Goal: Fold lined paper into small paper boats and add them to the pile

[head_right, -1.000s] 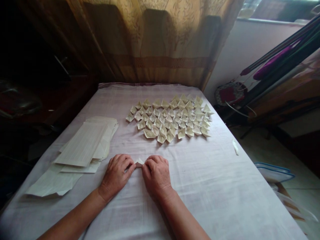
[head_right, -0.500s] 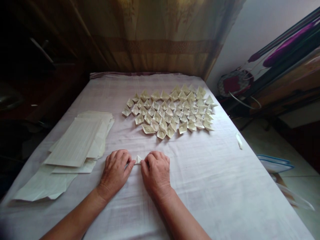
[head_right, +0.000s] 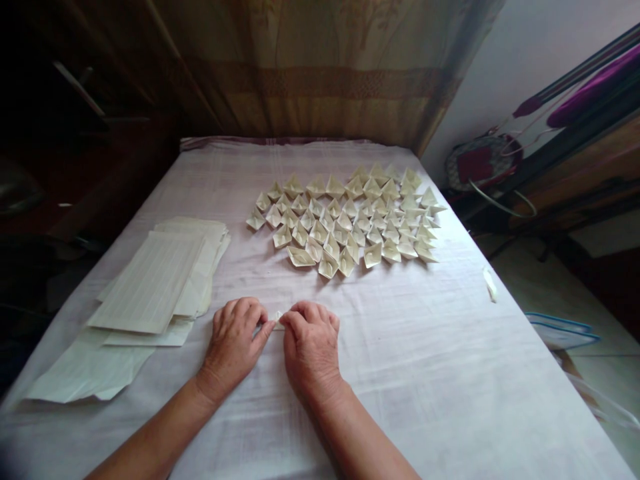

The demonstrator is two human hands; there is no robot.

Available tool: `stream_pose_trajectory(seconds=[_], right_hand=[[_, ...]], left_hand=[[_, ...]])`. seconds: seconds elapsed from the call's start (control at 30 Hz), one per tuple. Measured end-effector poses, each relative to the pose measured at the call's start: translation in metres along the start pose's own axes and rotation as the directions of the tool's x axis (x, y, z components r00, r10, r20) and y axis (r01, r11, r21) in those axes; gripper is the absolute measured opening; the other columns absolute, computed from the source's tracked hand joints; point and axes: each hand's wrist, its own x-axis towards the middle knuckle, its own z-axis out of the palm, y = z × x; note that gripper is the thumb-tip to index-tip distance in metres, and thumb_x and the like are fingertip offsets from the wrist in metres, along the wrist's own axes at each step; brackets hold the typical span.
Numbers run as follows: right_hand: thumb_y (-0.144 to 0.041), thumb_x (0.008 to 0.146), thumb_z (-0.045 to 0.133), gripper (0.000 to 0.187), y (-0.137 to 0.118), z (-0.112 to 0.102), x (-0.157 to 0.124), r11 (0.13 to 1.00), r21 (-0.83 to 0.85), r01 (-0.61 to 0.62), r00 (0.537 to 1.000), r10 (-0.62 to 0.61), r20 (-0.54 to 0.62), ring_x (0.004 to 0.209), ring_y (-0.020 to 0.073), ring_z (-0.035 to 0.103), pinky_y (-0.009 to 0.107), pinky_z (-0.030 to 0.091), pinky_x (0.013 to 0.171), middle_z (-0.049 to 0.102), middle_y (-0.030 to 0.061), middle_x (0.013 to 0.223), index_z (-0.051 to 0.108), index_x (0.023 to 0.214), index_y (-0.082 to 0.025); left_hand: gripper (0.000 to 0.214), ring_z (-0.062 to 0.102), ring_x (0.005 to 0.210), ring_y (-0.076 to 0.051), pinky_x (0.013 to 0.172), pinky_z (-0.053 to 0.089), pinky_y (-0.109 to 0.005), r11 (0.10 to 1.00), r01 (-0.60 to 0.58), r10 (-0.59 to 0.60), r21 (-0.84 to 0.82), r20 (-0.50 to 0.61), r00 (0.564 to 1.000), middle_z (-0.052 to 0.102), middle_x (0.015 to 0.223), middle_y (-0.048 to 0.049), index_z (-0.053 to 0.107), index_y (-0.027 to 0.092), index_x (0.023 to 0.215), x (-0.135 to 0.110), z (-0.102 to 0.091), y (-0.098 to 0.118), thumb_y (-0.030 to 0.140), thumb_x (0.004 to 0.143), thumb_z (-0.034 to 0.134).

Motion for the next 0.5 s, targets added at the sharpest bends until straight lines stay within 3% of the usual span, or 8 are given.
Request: stream_pose_trajectory(seconds=[0.2,0.5], right_hand=[[-0.023,0.084,0.068,0.002,-0.005,-0.002,0.004,0.998,-0.043,-0.045,0.997,0.048,0.065,0.091,0.0197,0.054,0.035,0.028,0.084,0.065,0.0018,0.093,0.068,0.083,-0.024],[-0.019,0.082,0.071,0.006,-0.009,0.001,0.005,0.997,-0.03,-0.074,0.995,0.076,0.067,0.093,0.0197,0.055,0.035,0.028,0.083,0.065,0.0006,0.094,0.067,0.084,-0.023]], left_hand=[[0.006,0.052,0.095,-0.025,0.084,0.036,-0.039,0.998,0.006,-0.004,-0.068,0.027,1.0,0.061,0.095,-0.0043,0.058,0.021,0.086,0.001,-0.001,-0.003,0.025,0.09,0.062],[0.006,0.055,0.098,-0.023,0.085,0.037,-0.037,0.98,0.035,-0.02,-0.195,0.075,0.997,0.063,0.097,-0.0019,0.063,0.023,0.091,0.003,-0.003,-0.011,0.019,0.087,0.064]])
